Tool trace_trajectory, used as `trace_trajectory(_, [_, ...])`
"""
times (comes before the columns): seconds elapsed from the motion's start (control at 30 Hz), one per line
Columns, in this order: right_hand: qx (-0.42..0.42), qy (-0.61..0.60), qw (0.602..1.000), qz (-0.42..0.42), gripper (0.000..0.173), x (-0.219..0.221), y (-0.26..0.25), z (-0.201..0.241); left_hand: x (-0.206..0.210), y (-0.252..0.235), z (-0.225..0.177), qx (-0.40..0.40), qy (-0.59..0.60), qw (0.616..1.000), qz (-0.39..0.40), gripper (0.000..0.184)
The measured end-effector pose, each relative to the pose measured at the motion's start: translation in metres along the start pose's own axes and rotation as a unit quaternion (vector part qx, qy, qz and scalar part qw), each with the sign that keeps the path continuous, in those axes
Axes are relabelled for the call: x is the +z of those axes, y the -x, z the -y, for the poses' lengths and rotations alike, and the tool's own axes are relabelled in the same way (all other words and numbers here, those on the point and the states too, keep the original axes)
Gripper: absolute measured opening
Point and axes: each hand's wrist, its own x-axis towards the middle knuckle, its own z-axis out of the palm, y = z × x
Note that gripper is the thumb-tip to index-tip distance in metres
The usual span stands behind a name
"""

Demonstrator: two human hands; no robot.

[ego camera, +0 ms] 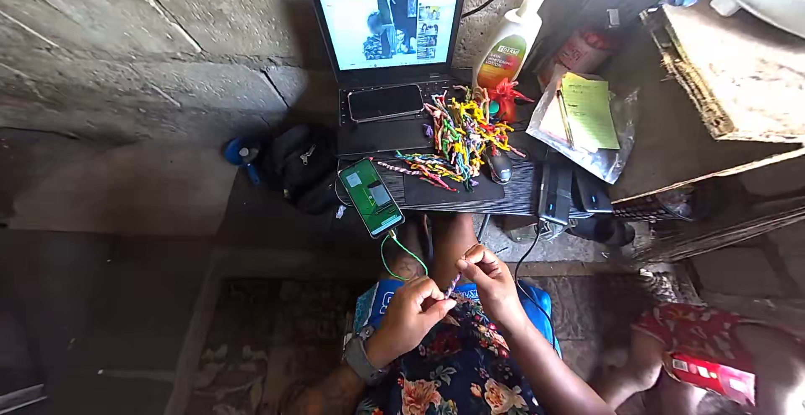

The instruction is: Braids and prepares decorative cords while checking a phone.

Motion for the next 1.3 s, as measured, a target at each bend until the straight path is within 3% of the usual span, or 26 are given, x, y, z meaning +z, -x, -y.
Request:
trace_trajectory(0.03, [0.008,0.03,0.999,-0.022,0.013,0.004,0.0,0.001,0.001,0.0,0.001,0.018,-0.061,0.998,-0.018,0.02])
trace_trajectory(0.1, [0.028,0.062,0.998,-0.011,0.012,0.005,0.0,0.005,0.0,0.0,-0.001,-0.017,-0.063,0.998,-0.001,0.022])
trace_trajectory(0.2, [0.067,0.046,0.994,0.073,0.009,-0.002,-0.003,0.009,-0.008,-0.001,-0.004,-0.132,0.103,0.983,0.073,0.016])
trace_trajectory(0.27, [0.097,0.007,0.99,0.107,0.013,-0.007,-0.004,0.009,-0.012,0.0,-0.003,-0.156,0.173,0.966,0.109,0.012])
trace_trajectory(0.5, [0.105,-0.087,0.975,0.174,0.01,-0.014,-0.008,0.004,-0.017,-0.001,-0.002,-0.174,0.278,0.925,0.194,0.023])
trace_trajectory(0.63, [0.09,-0.076,0.975,0.189,0.008,-0.013,-0.007,0.005,-0.013,-0.001,0.005,-0.167,0.368,0.894,0.193,0.026])
trace_trajectory(0.8, [0.073,-0.06,0.971,0.218,0.005,-0.015,-0.009,0.009,-0.016,-0.001,0.002,-0.168,0.384,0.885,0.203,0.021])
trace_trajectory(0.93, [0.076,-0.045,0.969,0.229,0.006,-0.017,-0.01,0.015,-0.017,0.0,0.003,-0.156,0.425,0.867,0.206,0.007])
trace_trajectory(1.03, [0.066,0.014,0.982,0.177,0.004,-0.014,-0.003,0.02,-0.015,0.002,-0.006,-0.171,0.358,0.905,0.152,0.011])
trace_trajectory(1.1, [0.045,0.065,0.988,0.133,0.004,-0.012,-0.005,0.02,-0.016,-0.003,-0.011,-0.146,0.215,0.96,0.101,0.003])
trace_trajectory(1.13, [0.033,0.091,0.989,0.111,0.005,-0.011,-0.007,0.018,-0.018,-0.006,-0.01,-0.121,0.136,0.981,0.071,0.008])
trace_trajectory(1.2, [0.008,0.147,0.986,0.083,0.007,-0.011,-0.011,0.014,-0.023,-0.01,-0.008,-0.09,0.044,0.995,0.026,0.015])
trace_trajectory(1.3, [-0.042,0.243,0.963,0.113,0.015,-0.015,-0.014,0.018,-0.035,-0.014,-0.011,-0.103,0.062,0.993,-0.012,0.01])
